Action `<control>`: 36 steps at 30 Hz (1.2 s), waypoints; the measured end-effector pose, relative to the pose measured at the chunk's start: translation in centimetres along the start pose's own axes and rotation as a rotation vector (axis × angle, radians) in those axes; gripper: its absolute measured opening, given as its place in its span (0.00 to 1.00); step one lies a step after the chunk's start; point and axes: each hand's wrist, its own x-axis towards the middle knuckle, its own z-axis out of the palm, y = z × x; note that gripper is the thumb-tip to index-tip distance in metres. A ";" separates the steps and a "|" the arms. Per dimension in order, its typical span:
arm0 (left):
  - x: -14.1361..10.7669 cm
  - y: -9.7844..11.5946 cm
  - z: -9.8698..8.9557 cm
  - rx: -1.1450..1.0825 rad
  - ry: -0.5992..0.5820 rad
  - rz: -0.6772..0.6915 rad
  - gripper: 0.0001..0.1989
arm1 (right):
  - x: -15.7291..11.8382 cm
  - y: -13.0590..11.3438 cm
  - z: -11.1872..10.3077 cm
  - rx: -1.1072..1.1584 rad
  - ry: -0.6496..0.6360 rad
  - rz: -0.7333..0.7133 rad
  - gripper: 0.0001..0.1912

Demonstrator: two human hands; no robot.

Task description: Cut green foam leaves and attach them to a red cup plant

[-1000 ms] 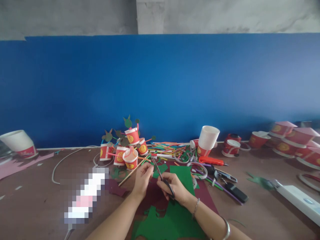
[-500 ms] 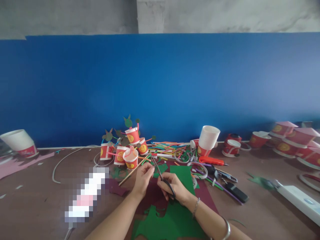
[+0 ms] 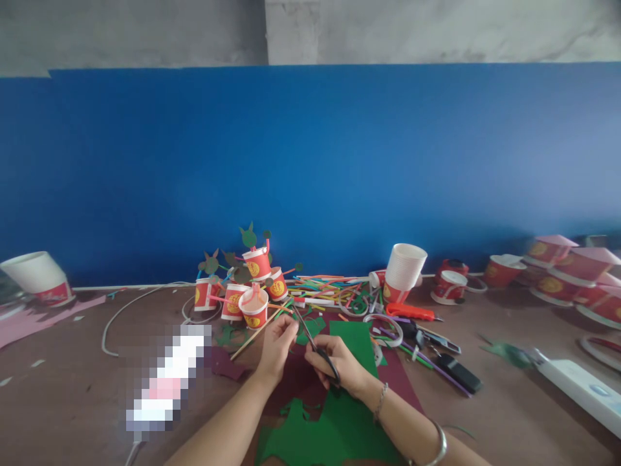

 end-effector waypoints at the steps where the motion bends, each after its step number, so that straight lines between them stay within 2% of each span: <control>1: 0.0 0.0 0.0 0.003 0.001 -0.001 0.15 | 0.0 0.0 0.0 -0.004 0.000 0.000 0.16; 12: 0.1 -0.3 -0.2 -0.048 0.005 -0.025 0.13 | 0.2 0.7 -0.1 0.011 0.000 -0.012 0.17; 14: 0.1 -0.2 -0.2 -0.039 -0.003 -0.018 0.13 | 0.2 0.6 -0.1 0.006 0.031 -0.026 0.17; 16: 0.0 0.0 -0.2 0.005 -0.027 0.006 0.14 | 0.3 0.6 -0.1 0.022 0.129 -0.076 0.17; 19: -0.4 0.4 0.0 0.166 -0.136 0.049 0.15 | 0.6 0.8 -0.6 0.028 0.379 -0.219 0.15; 22: -0.9 0.6 0.6 0.393 -0.273 0.135 0.11 | 0.9 1.1 -1.6 -0.127 0.625 -0.311 0.11; 24: -1.3 0.6 0.8 0.552 -0.316 0.233 0.08 | 1.1 1.2 -2.2 -0.297 0.693 -0.308 0.10; 26: -1.3 0.3 0.9 0.683 -0.284 0.330 0.05 | 1.2 1.4 -2.6 -0.440 0.691 -0.300 0.13; 29: -1.0 -0.3 0.5 0.825 -0.131 0.405 0.13 | 1.3 1.7 -2.7 -0.523 0.688 -0.309 0.15; 32: -0.5 -0.8 0.0 0.972 -0.022 0.377 0.15 | 1.4 2.0 -2.7 -0.509 0.676 -0.301 0.14; 36: -0.5 -1.0 -0.1 1.200 0.032 0.271 0.16 | 1.4 2.2 -2.6 -0.466 0.664 -0.318 0.12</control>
